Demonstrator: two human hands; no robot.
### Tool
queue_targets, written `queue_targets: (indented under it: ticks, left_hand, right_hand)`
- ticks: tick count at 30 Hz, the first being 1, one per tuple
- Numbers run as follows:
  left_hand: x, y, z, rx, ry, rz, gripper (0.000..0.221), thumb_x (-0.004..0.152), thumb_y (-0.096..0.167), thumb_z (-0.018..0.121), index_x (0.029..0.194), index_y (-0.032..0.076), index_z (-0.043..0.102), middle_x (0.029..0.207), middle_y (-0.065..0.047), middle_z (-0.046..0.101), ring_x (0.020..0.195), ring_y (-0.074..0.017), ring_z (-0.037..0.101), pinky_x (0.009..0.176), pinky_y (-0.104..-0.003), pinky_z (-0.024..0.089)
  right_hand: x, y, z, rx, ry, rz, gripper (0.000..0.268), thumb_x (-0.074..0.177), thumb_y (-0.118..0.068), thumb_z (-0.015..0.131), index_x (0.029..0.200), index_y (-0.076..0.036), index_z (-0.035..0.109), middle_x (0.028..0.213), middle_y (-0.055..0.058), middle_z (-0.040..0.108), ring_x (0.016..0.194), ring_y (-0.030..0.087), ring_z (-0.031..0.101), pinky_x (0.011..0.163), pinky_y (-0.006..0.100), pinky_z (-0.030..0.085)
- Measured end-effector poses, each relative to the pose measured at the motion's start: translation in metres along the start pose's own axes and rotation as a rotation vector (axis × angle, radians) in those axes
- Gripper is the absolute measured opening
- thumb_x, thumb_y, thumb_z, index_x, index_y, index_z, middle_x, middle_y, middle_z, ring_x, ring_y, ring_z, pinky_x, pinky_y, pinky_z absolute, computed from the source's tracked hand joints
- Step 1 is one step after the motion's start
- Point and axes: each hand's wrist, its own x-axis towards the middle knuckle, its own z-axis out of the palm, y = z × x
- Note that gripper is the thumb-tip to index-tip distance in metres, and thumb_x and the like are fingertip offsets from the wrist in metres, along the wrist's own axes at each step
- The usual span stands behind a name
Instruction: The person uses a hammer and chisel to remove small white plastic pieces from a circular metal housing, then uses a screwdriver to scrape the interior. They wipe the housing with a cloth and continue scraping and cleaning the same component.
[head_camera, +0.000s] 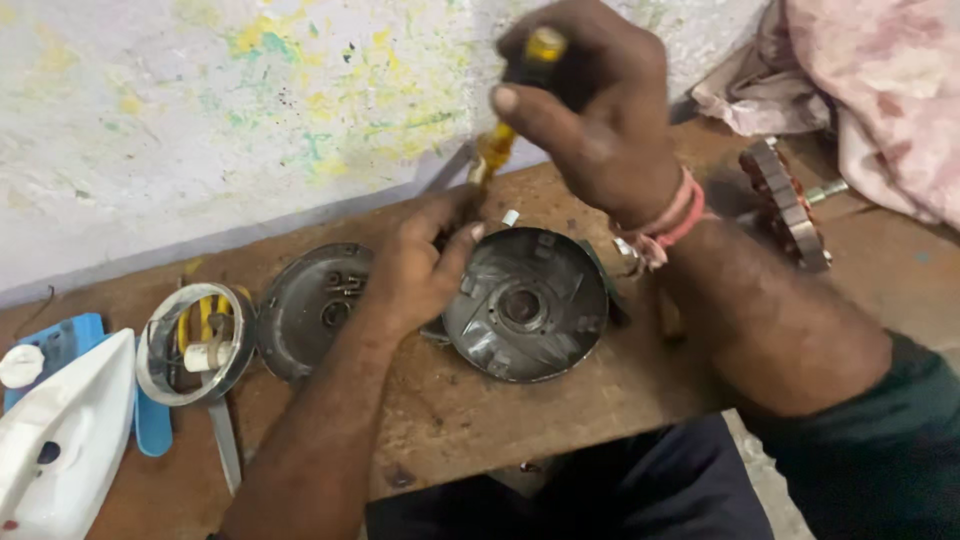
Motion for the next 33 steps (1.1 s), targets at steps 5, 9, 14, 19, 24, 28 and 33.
queue_targets:
  ticks: [5, 9, 14, 19, 24, 28, 33]
  left_hand:
    - [-0.003, -0.004, 0.003, -0.058, 0.083, 0.149, 0.026, 0.101, 0.010, 0.068, 0.125, 0.001, 0.068, 0.112, -0.016, 0.075, 0.102, -0.0210, 0.073, 0.088, -0.036, 0.059]
    - [-0.007, -0.002, 0.005, -0.020, 0.036, 0.073, 0.013, 0.097, 0.013, 0.071, 0.105, 0.003, 0.074, 0.086, -0.011, 0.075, 0.076, -0.0173, 0.073, 0.069, -0.033, 0.057]
    - [-0.006, 0.002, 0.000, -0.168, -0.063, 0.060, 0.016, 0.097, 0.017, 0.072, 0.107, 0.005, 0.074, 0.085, -0.007, 0.074, 0.073, -0.0163, 0.072, 0.064, -0.031, 0.057]
    - [-0.006, 0.004, 0.002, -0.004, -0.097, 0.061, 0.015, 0.093, 0.021, 0.075, 0.097, 0.007, 0.074, 0.078, -0.006, 0.072, 0.067, -0.0181, 0.069, 0.058, -0.033, 0.056]
    - [-0.002, -0.006, -0.006, 0.089, -0.010, -0.305, 0.015, 0.095, 0.024, 0.074, 0.102, 0.011, 0.074, 0.082, -0.008, 0.073, 0.070, -0.0217, 0.071, 0.066, -0.037, 0.057]
    - [-0.001, -0.010, -0.015, 0.178, 0.127, 0.081, 0.025, 0.092, 0.012, 0.068, 0.115, 0.006, 0.069, 0.105, -0.014, 0.073, 0.091, -0.0281, 0.073, 0.079, -0.041, 0.059]
    - [-0.006, -0.005, 0.004, 0.384, -0.078, -0.006, 0.036, 0.083, 0.026, 0.079, 0.110, 0.004, 0.071, 0.102, -0.020, 0.073, 0.095, -0.0403, 0.069, 0.081, -0.052, 0.055]
  right_hand:
    - [-0.009, -0.007, -0.013, 0.112, -0.231, 0.136, 0.047, 0.094, -0.018, 0.081, 0.129, 0.004, 0.059, 0.112, 0.008, 0.070, 0.101, 0.013, 0.071, 0.093, 0.031, 0.062]
    - [-0.016, -0.003, -0.010, -0.091, -0.624, 0.236, 0.023, 0.094, -0.015, 0.079, 0.110, 0.000, 0.071, 0.093, 0.009, 0.075, 0.077, 0.014, 0.069, 0.067, 0.031, 0.055]
    - [-0.023, -0.011, -0.022, -0.149, -0.549, 0.277, 0.018, 0.092, -0.015, 0.079, 0.101, -0.001, 0.072, 0.084, 0.008, 0.074, 0.071, 0.015, 0.072, 0.062, 0.029, 0.058]
    - [-0.043, -0.004, -0.019, -0.028, -0.555, 0.279, 0.007, 0.094, -0.009, 0.074, 0.096, -0.003, 0.072, 0.087, 0.009, 0.076, 0.072, 0.014, 0.072, 0.062, 0.025, 0.059]
    - [-0.043, -0.005, -0.021, 0.122, -0.528, 0.379, 0.008, 0.088, -0.006, 0.073, 0.094, -0.002, 0.071, 0.086, 0.011, 0.076, 0.069, 0.016, 0.074, 0.057, 0.025, 0.060]
    - [-0.045, -0.003, -0.017, -0.039, -0.728, 0.503, 0.011, 0.077, -0.005, 0.074, 0.087, -0.003, 0.073, 0.074, 0.008, 0.077, 0.055, 0.014, 0.071, 0.049, 0.027, 0.053]
    - [-0.062, 0.013, -0.013, -0.130, -0.811, 0.463, 0.013, 0.074, -0.007, 0.078, 0.086, -0.002, 0.073, 0.075, 0.008, 0.077, 0.066, 0.017, 0.074, 0.060, 0.030, 0.057]
